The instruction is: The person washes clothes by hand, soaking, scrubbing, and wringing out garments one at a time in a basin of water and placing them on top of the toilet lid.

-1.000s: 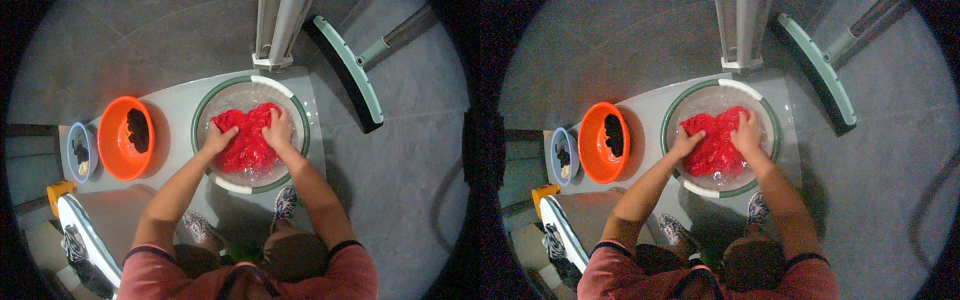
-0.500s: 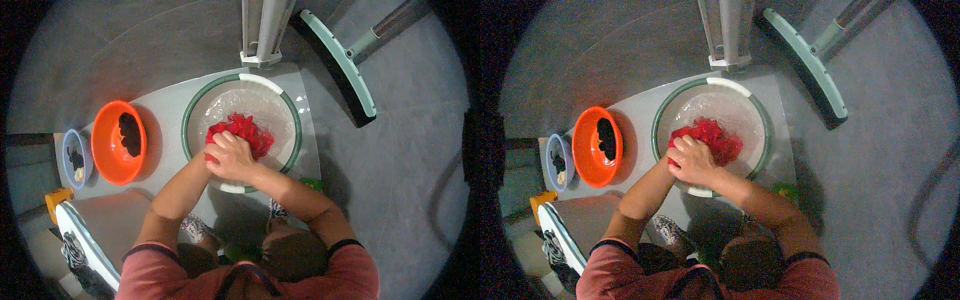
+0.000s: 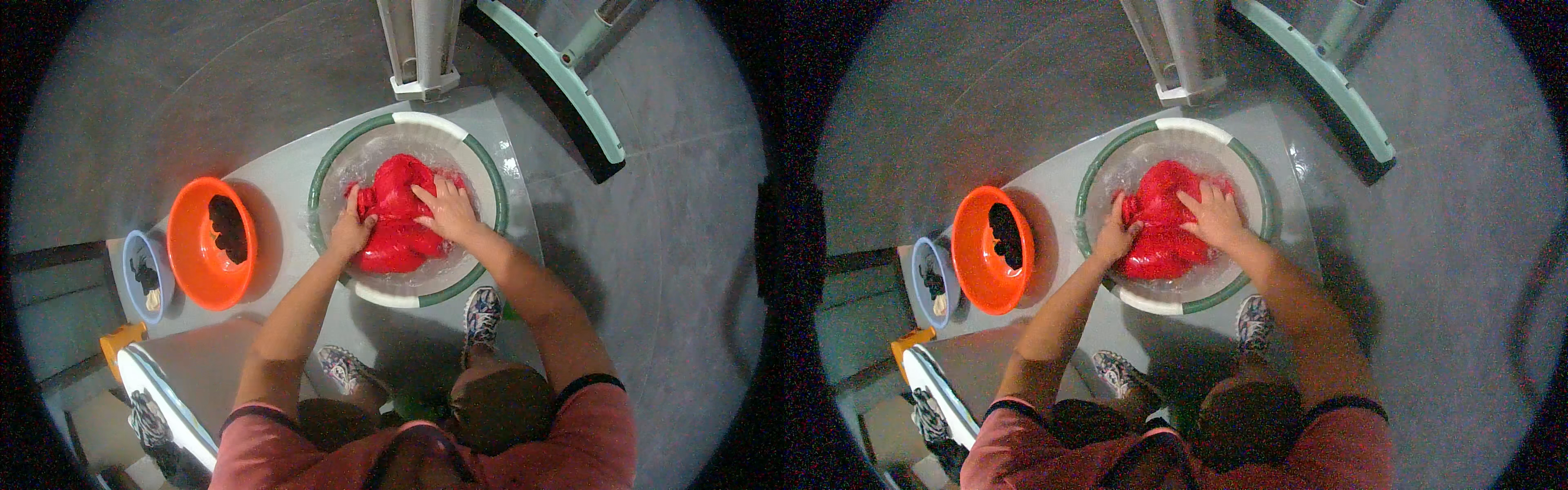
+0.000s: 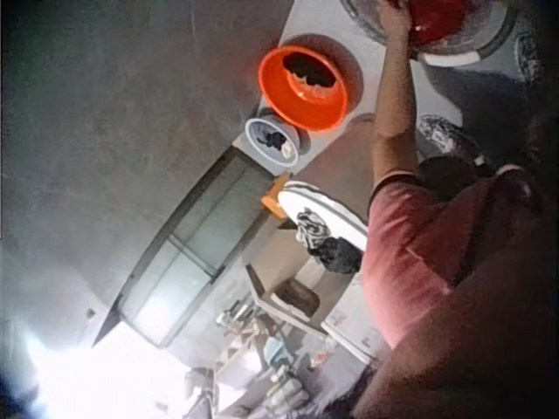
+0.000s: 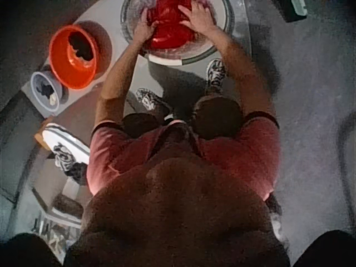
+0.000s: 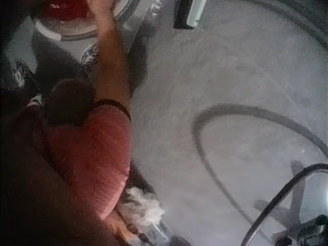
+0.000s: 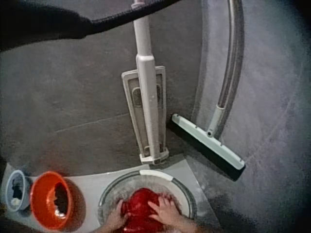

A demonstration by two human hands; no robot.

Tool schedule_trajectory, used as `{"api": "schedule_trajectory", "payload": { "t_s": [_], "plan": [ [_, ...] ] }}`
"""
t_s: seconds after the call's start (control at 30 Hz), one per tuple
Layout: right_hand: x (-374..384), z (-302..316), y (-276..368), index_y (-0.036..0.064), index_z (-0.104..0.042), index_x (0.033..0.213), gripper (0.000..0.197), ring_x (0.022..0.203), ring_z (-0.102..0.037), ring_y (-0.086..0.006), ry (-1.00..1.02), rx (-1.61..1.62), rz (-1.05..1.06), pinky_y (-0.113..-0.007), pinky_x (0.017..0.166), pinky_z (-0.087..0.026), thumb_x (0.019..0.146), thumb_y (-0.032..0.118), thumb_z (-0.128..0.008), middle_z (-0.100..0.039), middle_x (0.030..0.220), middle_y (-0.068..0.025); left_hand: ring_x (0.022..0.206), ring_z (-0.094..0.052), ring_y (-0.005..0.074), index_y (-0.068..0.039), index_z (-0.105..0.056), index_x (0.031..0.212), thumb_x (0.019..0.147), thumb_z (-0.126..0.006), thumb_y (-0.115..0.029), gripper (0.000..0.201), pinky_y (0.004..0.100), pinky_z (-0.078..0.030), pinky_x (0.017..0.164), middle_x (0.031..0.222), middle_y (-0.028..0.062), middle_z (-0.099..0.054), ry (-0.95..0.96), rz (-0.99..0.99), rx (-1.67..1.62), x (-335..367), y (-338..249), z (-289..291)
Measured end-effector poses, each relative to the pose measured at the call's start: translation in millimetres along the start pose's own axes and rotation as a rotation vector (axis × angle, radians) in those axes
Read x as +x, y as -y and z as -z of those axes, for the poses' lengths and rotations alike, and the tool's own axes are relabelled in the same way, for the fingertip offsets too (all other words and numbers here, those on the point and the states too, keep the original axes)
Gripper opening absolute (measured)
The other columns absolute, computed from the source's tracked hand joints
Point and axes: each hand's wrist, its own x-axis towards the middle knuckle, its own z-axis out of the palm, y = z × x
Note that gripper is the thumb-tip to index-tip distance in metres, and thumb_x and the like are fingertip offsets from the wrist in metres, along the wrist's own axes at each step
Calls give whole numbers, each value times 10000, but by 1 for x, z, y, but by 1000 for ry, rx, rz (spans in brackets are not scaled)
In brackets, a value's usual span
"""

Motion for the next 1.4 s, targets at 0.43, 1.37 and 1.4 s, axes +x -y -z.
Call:
{"api": "schedule_trajectory", "payload": {
  "t_s": [0.43,1.37,1.4],
  "plan": [
    [22,50,78,134,-595,737,189,700,-585,-298,-335,599,533,-409,617,-491,666,289,-677,-549,772,-66,1041,-576,244,-66,-513,1210,954,-421,-358,399,401,-462,913,1186,115,-567,637,810,-1415,12,-99,25],
    [-25,45,2,45,-362,1353,703,1279,-393,-250,531,2174,-546,-452,1073,-306,893,572,-432,-411,1380,-129,963,-614,208,1,-524,1176,876,-600,-331,454,333,-499,806,1059,130,-620,697,379,-1099,-35,-155,127],
    [-31,41,3,45,-362,1353,703,1279,-393,-250,536,2178,-546,-452,1073,-306,893,572,-432,-411,1380,-129,985,-603,221,15,-494,1211,880,-591,-362,511,344,-502,828,1105,156,-597,558,543,-1297,-35,-156,129]
  ]
}}
